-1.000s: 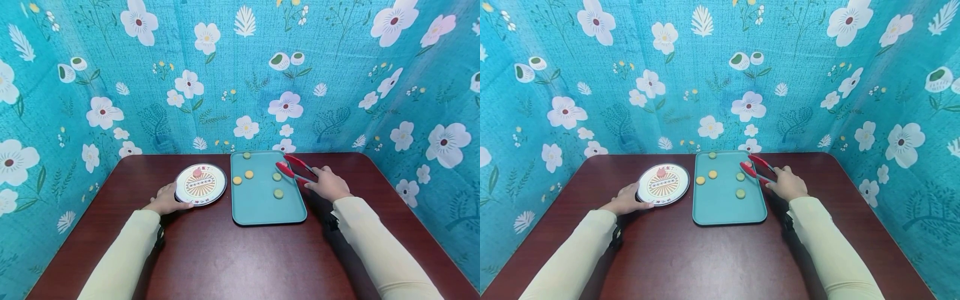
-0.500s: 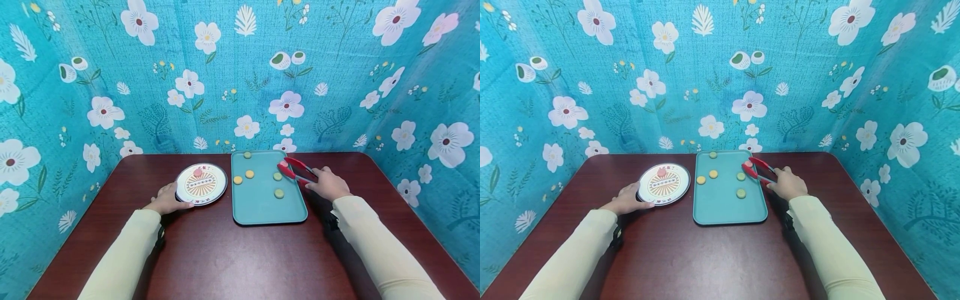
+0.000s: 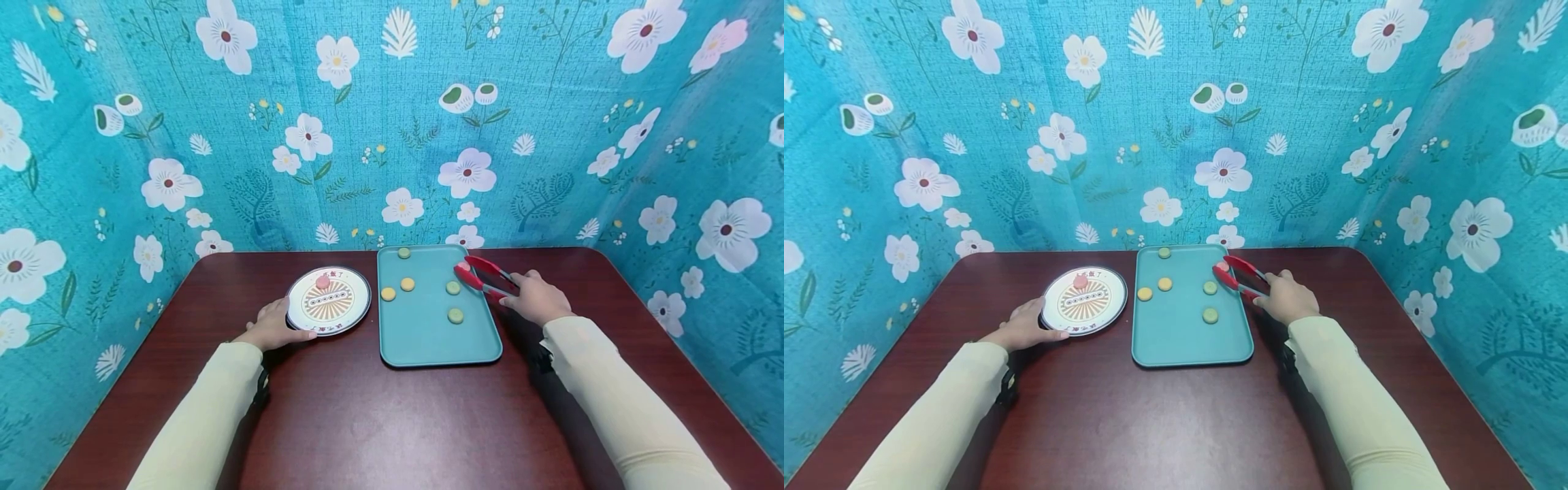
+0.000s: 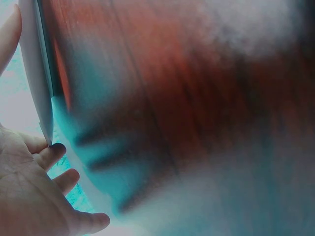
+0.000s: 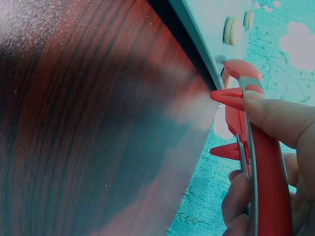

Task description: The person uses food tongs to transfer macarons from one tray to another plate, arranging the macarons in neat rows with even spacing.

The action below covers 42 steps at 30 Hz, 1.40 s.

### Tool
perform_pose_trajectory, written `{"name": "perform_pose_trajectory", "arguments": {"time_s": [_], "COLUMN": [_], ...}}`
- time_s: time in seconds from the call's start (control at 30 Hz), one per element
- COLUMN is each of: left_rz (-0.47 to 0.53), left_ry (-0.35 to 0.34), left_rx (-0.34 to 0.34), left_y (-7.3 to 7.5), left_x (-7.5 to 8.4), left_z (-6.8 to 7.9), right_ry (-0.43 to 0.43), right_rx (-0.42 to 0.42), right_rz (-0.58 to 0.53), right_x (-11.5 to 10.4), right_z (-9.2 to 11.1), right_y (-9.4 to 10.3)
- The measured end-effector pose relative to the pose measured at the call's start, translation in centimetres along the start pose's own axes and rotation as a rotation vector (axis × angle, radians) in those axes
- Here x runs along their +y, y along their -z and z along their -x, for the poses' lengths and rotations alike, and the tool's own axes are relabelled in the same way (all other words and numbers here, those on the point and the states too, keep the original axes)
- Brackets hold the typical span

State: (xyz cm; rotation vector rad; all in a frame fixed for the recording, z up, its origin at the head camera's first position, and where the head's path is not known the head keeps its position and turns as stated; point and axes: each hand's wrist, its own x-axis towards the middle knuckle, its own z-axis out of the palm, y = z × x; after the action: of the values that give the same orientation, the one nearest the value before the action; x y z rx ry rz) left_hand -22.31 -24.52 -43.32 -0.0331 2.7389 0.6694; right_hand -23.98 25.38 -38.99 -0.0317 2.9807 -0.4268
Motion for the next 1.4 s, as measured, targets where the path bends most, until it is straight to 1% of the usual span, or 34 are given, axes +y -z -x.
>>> {"name": "perform_pose_trajectory", "arguments": {"time_s": [0.57, 1.0, 1.4], "left_rz": [-0.012, -0.018, -0.012], "left_ry": [-0.004, -0.004, -0.002], "left_rx": [0.009, 0.009, 0.012], "left_y": [0.1, 0.03, -0.07], "left_x": [0.23, -0.02, -0.01], "left_z": [0.24, 0.06, 0.02], "right_ry": [0.003, -0.002, 0.01], "right_rx": [0.011, -0.013, 0.012], "right_rz": [0.006, -0.003, 0.015], "right_x": [-0.11, -0.64, -0.49], "right_z": [-0.29, -0.17, -0.12], "right_y": [0.17, 0.71, 0.49]}}
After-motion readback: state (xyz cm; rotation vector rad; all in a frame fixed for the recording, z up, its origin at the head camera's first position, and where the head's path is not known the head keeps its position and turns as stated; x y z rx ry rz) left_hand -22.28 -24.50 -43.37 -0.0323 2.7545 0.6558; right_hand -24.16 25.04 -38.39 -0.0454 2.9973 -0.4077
